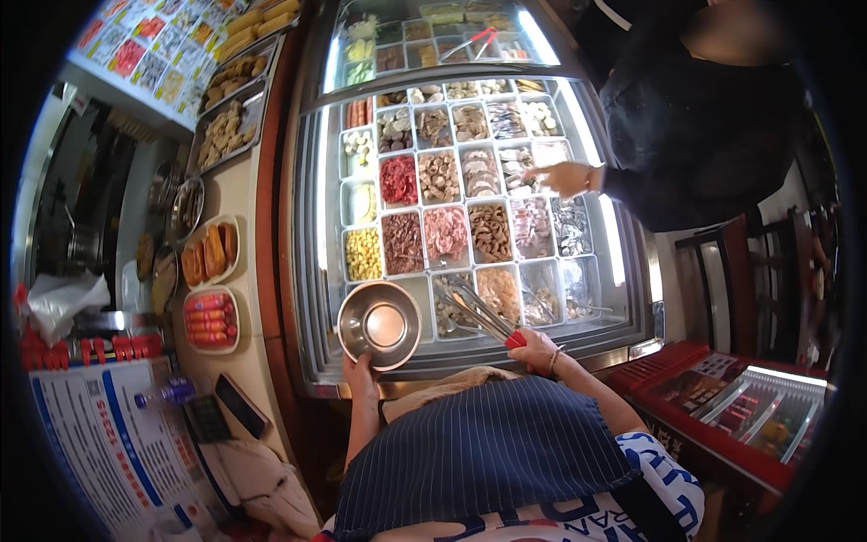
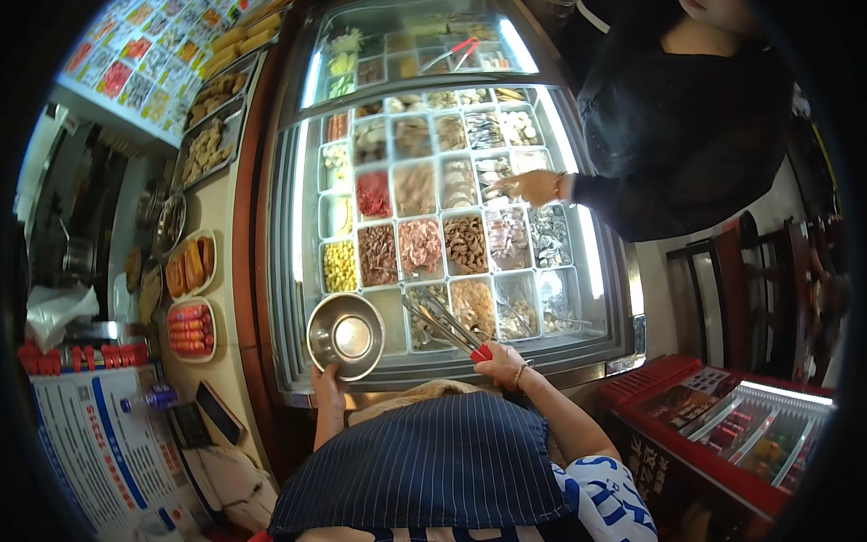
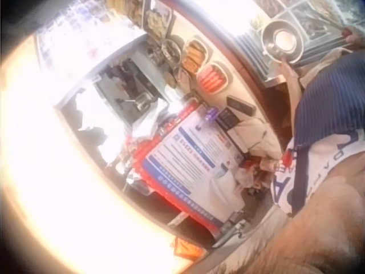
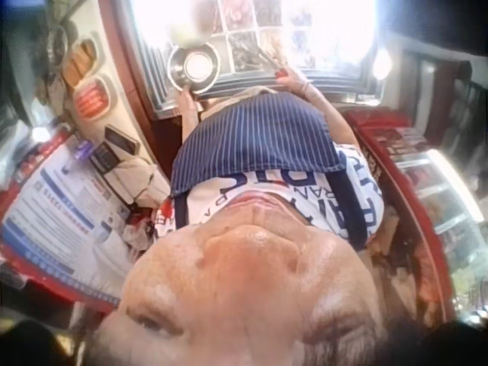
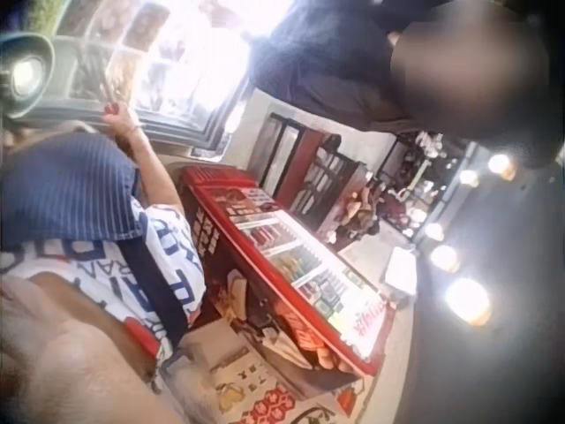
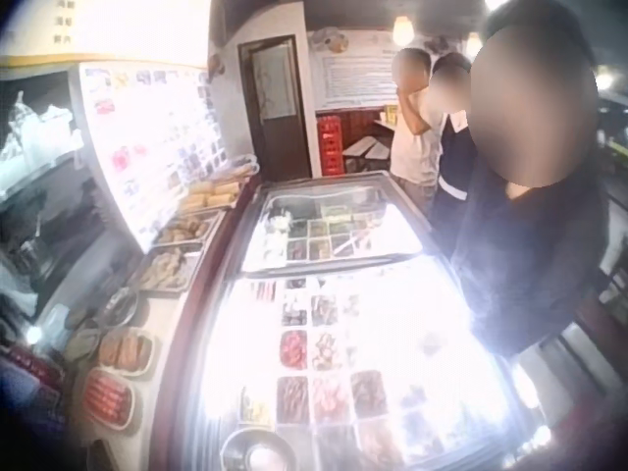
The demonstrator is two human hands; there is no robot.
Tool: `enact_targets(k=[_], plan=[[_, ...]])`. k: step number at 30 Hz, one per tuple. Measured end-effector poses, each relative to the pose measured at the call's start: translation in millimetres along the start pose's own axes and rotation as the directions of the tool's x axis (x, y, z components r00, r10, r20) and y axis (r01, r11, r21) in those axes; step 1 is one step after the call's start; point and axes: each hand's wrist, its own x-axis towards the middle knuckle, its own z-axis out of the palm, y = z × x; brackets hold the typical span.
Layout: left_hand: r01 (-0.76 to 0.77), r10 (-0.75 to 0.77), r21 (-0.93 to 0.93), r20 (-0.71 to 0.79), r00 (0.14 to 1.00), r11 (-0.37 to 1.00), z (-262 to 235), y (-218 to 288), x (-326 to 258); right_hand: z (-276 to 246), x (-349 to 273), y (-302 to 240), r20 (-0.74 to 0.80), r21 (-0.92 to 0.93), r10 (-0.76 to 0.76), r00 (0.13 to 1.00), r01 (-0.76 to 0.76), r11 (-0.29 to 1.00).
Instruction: The person uses tongs to pick various food items from a refrigerated display and places them into a metal bowl. They repeatedly move between the display and a counter, adding items and occasionally writing on a notepad.
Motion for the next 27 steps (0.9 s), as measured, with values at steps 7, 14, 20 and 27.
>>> enact_targets(k=[7, 14, 20, 27], plan=[[-0.154, 0.155, 0.043, -0.024, 0.988, 0.987, -18.6, -29.2, -9.7, -2.1, 16.1, 22.4, 0.108, -0.146, -0.110, 0.988, 0.125, 0.981], [-0.097, 0.096, -0.001, -0.100, 0.990, 0.995, -15.5, -33.1, -12.6, -22.2, 7.2, 4.9, 0.121, -0.132, 0.037, 0.992, -0.021, 0.991], [-0.077, 0.079, 0.101, -0.012, 0.997, 0.992, 19.9, -11.7, -1.7, -63.9, 52.9, 41.2, -0.185, -0.157, -0.058, 0.981, 0.029, 0.987], [-0.126, 0.109, 0.173, 0.105, 0.988, 0.977, 68.4, -27.1, 37.2, -96.5, 125.3, -30.6, -0.077, -0.612, 0.334, 0.939, -0.309, 0.728]])
